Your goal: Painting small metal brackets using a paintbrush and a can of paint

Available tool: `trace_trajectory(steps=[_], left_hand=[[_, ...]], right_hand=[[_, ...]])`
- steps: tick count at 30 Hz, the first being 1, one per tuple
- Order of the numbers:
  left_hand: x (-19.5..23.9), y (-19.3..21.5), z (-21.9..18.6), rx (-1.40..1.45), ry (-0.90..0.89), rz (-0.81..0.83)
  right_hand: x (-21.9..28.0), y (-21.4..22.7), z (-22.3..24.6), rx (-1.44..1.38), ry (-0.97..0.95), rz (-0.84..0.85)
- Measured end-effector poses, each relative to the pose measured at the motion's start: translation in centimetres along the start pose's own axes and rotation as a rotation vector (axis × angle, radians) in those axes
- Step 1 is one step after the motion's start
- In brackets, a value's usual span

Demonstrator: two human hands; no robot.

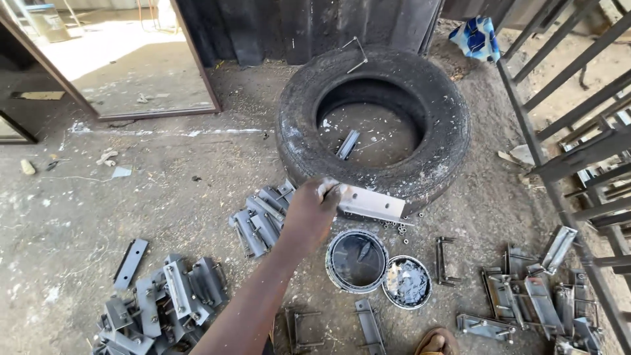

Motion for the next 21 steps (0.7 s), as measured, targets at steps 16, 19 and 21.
trace_trajectory(steps=[16, 19, 21], left_hand=[[0.4, 0.7, 1.7, 0.194, 0.405, 0.064], [0.2, 1.2, -1.5, 0.107, 0.148, 0.066], [0.3, 0.9, -1.0, -0.024, 0.186, 0.056]], right_hand=[[1.2, -13.1, -2.1, 0.176, -0.698, 0.000], [1.2, -9.5, -0.8, 0.237, -0.547, -0.191], [2.1, -10.5, -1.7, -0.029, -0.578, -0.260]])
Point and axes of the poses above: each hand's wrist, its own x-axis away from the middle knuckle, its own y-axis out of the back of the hand, z = x × y, the point moved 10 cm from there along -x, towards the middle knuckle, and after that the axes turned 2 degrees about -x, right-handed, at the moved point
